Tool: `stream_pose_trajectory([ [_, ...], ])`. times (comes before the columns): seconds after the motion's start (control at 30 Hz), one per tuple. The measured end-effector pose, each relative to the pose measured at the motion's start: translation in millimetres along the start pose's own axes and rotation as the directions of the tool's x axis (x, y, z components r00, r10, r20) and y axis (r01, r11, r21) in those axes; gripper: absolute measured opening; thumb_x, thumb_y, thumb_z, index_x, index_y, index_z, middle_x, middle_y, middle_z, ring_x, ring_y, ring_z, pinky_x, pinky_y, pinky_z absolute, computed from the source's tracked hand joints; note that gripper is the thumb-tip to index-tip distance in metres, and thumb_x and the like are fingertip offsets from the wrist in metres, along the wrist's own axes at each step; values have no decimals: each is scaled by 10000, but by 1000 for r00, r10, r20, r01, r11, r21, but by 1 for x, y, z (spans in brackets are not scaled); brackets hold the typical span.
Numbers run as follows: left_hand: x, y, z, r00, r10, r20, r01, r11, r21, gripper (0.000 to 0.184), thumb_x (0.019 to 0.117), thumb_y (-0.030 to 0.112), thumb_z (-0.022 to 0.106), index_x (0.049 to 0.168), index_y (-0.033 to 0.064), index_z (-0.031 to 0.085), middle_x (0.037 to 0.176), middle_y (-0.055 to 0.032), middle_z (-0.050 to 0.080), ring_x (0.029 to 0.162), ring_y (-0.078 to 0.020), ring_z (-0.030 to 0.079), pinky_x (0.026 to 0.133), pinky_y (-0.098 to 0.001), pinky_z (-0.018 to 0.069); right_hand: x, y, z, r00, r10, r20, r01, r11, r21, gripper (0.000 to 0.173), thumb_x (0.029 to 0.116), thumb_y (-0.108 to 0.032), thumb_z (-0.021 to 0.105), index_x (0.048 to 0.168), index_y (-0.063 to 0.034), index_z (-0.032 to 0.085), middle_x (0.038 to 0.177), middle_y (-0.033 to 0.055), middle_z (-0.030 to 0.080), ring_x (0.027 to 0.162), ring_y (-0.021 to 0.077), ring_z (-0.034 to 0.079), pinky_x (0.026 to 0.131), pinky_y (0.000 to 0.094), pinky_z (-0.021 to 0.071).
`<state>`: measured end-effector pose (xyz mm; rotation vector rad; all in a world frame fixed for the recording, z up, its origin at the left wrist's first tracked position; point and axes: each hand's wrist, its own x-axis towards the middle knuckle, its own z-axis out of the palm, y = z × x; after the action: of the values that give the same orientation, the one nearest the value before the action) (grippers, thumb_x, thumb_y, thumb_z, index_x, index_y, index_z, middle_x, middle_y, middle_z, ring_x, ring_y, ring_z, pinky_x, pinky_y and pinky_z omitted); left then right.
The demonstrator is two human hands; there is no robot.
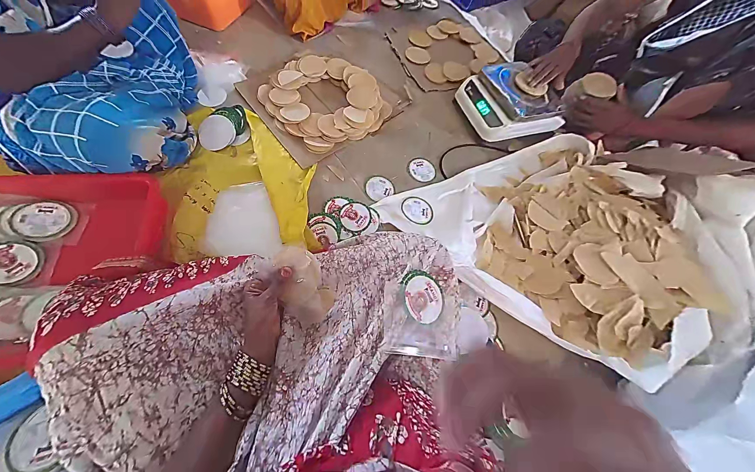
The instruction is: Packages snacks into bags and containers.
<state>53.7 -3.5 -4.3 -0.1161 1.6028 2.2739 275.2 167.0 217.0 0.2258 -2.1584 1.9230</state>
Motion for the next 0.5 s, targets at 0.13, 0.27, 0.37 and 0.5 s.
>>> stream_pose_trajectory([
  [0.13, 0, 1, -1, 1000, -4, 10, 3, 999, 39, 28, 944, -30, 647, 940, -18, 672, 821, -52, 743, 756, -132, 726, 745, -316, 625, -6, 109, -61, 820, 304, -486, -550, 653, -520, 258, 946, -293, 646, 1035, -63, 721, 1021, 54, 723, 932, 122, 697, 823, 321, 578],
  [0.27, -3, 2, -1, 1000, -15, -15, 15, 999, 31, 34, 928, -42, 659, 928, -10, 671, 811, -51, 742, 749, -135, 725, 743, -316, 624, -19, 157, -71, 645, 566, -513, -759, 549, -349, 491, 868, -252, 773, 1261, 2, 625, 1097, 145, 693, 892, 219, 679, 809, 420, 556],
  [0.37, -4, 4, -1, 1000, -13, -3, 13, 999, 35, 23, 928, -35, 660, 935, -14, 669, 817, -55, 742, 758, -140, 728, 751, -322, 626, -19, 158, -66, 633, 548, -546, -723, 671, -165, 121, 870, -73, 720, 983, -35, 700, 810, 0, 706, 704, 49, 659, 685, 254, 557],
  [0.5, -4, 7, 0, 999, -29, 24, 28, 999, 47, 38, 943, -20, 643, 965, -13, 673, 825, -54, 740, 763, -138, 728, 746, -323, 627, -13, 137, -68, 632, 484, -605, -650, 757, -74, 182, 990, -69, 576, 860, -62, 703, 703, -84, 651, 651, -32, 595, 650, 176, 503],
])
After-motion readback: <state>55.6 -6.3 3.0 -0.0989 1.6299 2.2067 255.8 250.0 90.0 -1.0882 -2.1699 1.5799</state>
